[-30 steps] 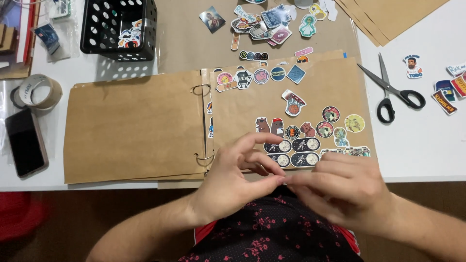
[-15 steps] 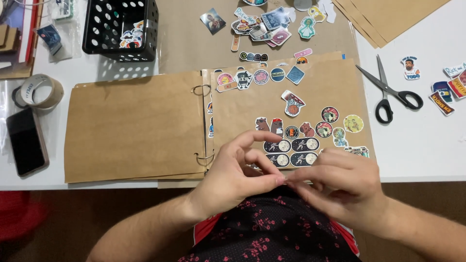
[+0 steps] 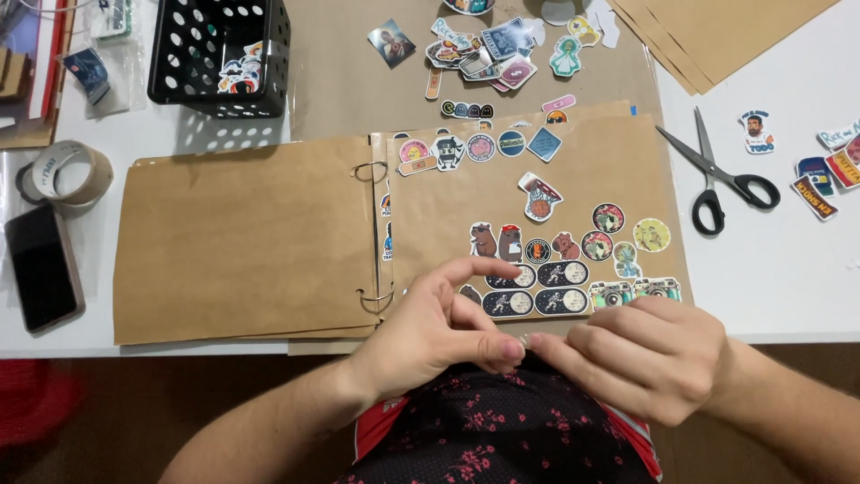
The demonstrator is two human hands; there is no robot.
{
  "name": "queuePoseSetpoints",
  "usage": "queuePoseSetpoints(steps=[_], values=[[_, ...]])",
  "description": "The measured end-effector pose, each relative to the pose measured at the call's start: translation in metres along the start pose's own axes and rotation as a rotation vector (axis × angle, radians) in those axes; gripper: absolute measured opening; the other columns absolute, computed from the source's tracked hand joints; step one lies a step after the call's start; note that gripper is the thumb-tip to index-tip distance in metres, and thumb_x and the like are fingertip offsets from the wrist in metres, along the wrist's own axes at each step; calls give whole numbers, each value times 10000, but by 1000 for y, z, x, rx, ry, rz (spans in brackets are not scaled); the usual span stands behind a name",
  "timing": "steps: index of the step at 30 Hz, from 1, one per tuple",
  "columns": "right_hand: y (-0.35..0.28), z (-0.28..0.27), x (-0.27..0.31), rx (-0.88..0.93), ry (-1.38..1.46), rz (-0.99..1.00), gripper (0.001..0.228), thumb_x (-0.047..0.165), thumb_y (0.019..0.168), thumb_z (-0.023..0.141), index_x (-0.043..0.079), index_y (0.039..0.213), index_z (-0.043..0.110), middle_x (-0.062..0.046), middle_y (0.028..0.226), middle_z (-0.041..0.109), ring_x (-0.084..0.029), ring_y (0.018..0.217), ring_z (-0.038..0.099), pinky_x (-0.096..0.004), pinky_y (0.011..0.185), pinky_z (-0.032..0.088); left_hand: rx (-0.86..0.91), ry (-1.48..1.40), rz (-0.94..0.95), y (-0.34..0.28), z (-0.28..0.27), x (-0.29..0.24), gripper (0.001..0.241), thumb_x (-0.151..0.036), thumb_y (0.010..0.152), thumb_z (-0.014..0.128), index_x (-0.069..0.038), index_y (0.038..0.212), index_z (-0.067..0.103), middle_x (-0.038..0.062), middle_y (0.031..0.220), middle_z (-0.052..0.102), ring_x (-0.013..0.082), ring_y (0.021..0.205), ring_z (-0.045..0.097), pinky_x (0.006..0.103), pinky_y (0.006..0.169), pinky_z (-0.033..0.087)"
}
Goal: Cutting a sticker with scissors, peeling the backing off multiple stickers, and placing them onto pages in a binder
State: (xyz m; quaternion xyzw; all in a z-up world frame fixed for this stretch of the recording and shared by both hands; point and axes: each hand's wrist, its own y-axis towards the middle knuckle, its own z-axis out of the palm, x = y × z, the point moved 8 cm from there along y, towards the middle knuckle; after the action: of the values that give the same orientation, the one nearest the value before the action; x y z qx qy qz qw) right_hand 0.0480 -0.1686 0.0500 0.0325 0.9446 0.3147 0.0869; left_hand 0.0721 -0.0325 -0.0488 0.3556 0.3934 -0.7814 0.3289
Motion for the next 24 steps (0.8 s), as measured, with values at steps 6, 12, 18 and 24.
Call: queuePoseSetpoints(steps=[6,12,18,24], values=[[-17,15,-34,-133,175,259,148,125,931,603,56,954,731,-20,726,650,-158,571,557,-236,552,486,109,98,3,17,-15,7,589,-287,844,725,-42,1344,532,169,855,743,178,703,696,279,713,596],[-90,64,-127,-255,237,664,248,95,809,793,26,1044,757,-51,657,662,-232,530,596,-355,559,513,-87,334,279,78,-91,-37,402,-322,948,668,-15,1208,664,131,818,757,146,721,722,248,667,612],[-147,87,-180,-258,183,878,177,56,927,754,40,1102,734,-56,723,648,-147,596,517,-263,575,429,-506,940,485,155,-161,-118,156,-156,896,731,-95,1038,756,49,899,790,108,786,735,249,700,604],[-159,82,-188,-224,96,848,165,16,916,745,16,1081,739,-64,681,607,-180,555,490,-288,596,415,-350,1641,750,242,-166,-130,230,-237,833,816,-108,1011,751,46,993,750,262,954,618,415,812,478]])
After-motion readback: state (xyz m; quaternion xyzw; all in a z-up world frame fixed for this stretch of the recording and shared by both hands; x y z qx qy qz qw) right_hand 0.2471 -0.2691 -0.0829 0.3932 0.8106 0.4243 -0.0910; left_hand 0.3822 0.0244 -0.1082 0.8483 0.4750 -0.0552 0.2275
